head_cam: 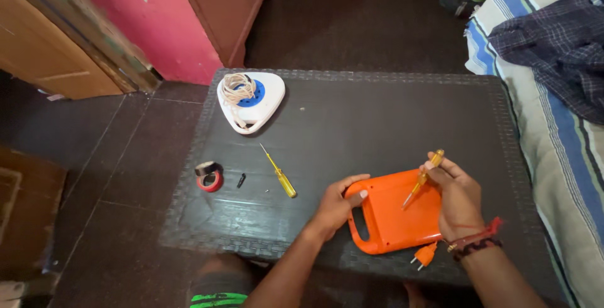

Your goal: The person uses a screwdriver to remove screws from an orange extension cord reel, then opens the casing to reveal the internal spool and cord. The person removes the spool and continues to unscrew internal components.

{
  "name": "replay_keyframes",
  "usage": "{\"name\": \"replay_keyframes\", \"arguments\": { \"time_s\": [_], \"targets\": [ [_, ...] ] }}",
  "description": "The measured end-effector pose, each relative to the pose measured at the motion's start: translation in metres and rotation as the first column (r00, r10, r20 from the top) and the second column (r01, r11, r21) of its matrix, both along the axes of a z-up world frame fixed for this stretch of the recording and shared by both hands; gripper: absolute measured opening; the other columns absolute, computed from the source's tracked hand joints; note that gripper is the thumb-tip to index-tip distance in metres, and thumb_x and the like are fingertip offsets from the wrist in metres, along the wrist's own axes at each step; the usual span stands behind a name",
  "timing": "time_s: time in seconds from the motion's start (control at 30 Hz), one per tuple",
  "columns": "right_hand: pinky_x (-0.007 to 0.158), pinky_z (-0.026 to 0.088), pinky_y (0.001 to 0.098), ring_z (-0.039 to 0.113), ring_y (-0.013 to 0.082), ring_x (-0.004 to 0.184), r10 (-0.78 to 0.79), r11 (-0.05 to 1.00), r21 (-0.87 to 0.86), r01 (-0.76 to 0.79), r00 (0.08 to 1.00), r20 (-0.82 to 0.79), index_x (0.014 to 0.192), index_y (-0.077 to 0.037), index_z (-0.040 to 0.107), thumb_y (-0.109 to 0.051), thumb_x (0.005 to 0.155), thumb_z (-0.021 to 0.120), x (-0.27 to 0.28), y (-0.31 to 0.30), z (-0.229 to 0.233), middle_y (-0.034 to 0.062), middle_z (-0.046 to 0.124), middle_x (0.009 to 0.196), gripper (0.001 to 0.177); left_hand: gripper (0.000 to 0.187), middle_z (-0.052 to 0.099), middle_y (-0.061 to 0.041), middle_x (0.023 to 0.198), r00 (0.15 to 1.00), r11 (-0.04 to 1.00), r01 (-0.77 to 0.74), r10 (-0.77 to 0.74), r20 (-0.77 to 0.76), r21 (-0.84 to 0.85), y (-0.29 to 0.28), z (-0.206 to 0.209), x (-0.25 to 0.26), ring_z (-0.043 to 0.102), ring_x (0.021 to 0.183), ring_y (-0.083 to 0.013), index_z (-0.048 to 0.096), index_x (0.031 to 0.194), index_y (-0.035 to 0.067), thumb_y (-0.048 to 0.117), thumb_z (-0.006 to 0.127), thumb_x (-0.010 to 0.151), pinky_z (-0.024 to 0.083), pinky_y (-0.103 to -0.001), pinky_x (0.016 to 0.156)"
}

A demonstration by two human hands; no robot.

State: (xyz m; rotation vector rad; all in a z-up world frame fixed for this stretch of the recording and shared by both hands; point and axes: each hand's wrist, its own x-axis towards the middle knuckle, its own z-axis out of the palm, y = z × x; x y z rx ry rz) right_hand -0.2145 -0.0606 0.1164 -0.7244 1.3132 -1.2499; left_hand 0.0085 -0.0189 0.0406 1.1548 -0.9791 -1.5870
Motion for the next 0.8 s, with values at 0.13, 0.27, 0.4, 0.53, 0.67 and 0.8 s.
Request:
{"name": "replay_keyframes", "arguments": {
  "time_s": [0.13, 0.27, 0.4, 0.53, 0.67, 0.8],
  "targets": [
    [0.093, 0.053, 0.0245, 0.068, 0.0131, 0.1, 0.004, 0.996, -0.084, -0.001, 0.999, 0.033, 0.125, 0.001, 0.065, -0.003, 0.093, 0.067, 0.001, 0.002, 0.005, 0.0056, 0.07, 0.108, 0.032, 0.044, 0.07, -0.007, 0.12, 0.988, 0.992, 0.099, -0.089, -0.129, 0.073, 0.007, 0.007, -0.005, 0.067, 0.105, -0.0147, 0.058, 0.14, 0.003, 0.009, 0.066, 0.097, 0.056, -0.031, 0.091],
    [0.092, 0.054, 0.0235, 0.069, 0.0133, 0.1, -0.008, 0.991, -0.131, 0.014, 0.999, 0.048, 0.124, 0.002, 0.064, -0.001, 0.094, 0.068, -0.002, 0.0, 0.012, 0.0059, 0.071, 0.107, 0.031, 0.045, 0.07, -0.007, 0.123, 0.984, 0.995, 0.057, -0.043, -0.172, 0.079, 0.008, 0.012, -0.006, 0.069, 0.108, -0.0159, 0.059, 0.139, 0.003, 0.008, 0.066, 0.095, 0.058, -0.032, 0.092],
    [0.091, 0.055, 0.0246, 0.07, 0.0146, 0.099, -0.019, 0.978, -0.205, 0.029, 0.999, 0.05, 0.124, 0.001, 0.064, -0.002, 0.096, 0.068, -0.009, 0.002, 0.018, 0.0072, 0.072, 0.107, 0.029, 0.045, 0.071, -0.007, 0.124, 0.977, 0.996, 0.034, -0.016, -0.211, 0.079, 0.004, 0.011, -0.007, 0.068, 0.11, -0.0167, 0.059, 0.141, 0.003, 0.008, 0.064, 0.097, 0.058, -0.032, 0.093],
    [0.086, 0.057, 0.0268, 0.071, 0.0155, 0.098, 0.0, 0.981, -0.194, 0.007, 0.999, 0.036, 0.124, 0.0, 0.063, -0.004, 0.097, 0.069, -0.013, 0.006, 0.022, 0.0087, 0.071, 0.107, 0.028, 0.043, 0.069, -0.007, 0.127, 0.968, 0.992, 0.058, -0.028, -0.251, 0.111, 0.003, 0.005, -0.005, 0.066, 0.114, -0.0175, 0.057, 0.142, 0.005, 0.011, 0.06, 0.099, 0.056, -0.035, 0.096],
    [0.084, 0.058, 0.0273, 0.071, 0.0152, 0.094, 0.007, 0.979, -0.204, -0.007, 1.0, 0.0, 0.124, 0.0, 0.063, -0.006, 0.098, 0.069, -0.009, 0.008, 0.029, 0.0099, 0.073, 0.106, 0.027, 0.042, 0.066, -0.009, 0.131, 0.963, 0.984, 0.085, -0.04, -0.267, 0.157, 0.002, 0.01, -0.001, 0.064, 0.119, -0.0191, 0.055, 0.143, 0.005, 0.013, 0.055, 0.102, 0.052, -0.036, 0.102],
    [0.086, 0.059, 0.026, 0.072, 0.0139, 0.095, 0.03, 0.953, -0.301, -0.048, 0.997, -0.064, 0.123, 0.002, 0.062, -0.003, 0.097, 0.07, -0.004, 0.014, 0.03, 0.0091, 0.073, 0.105, 0.027, 0.042, 0.065, -0.011, 0.133, 0.949, 0.98, 0.119, -0.065, -0.309, 0.16, 0.002, 0.016, 0.001, 0.063, 0.121, -0.0212, 0.054, 0.145, 0.004, 0.012, 0.052, 0.104, 0.051, -0.038, 0.105]
  ]
}}
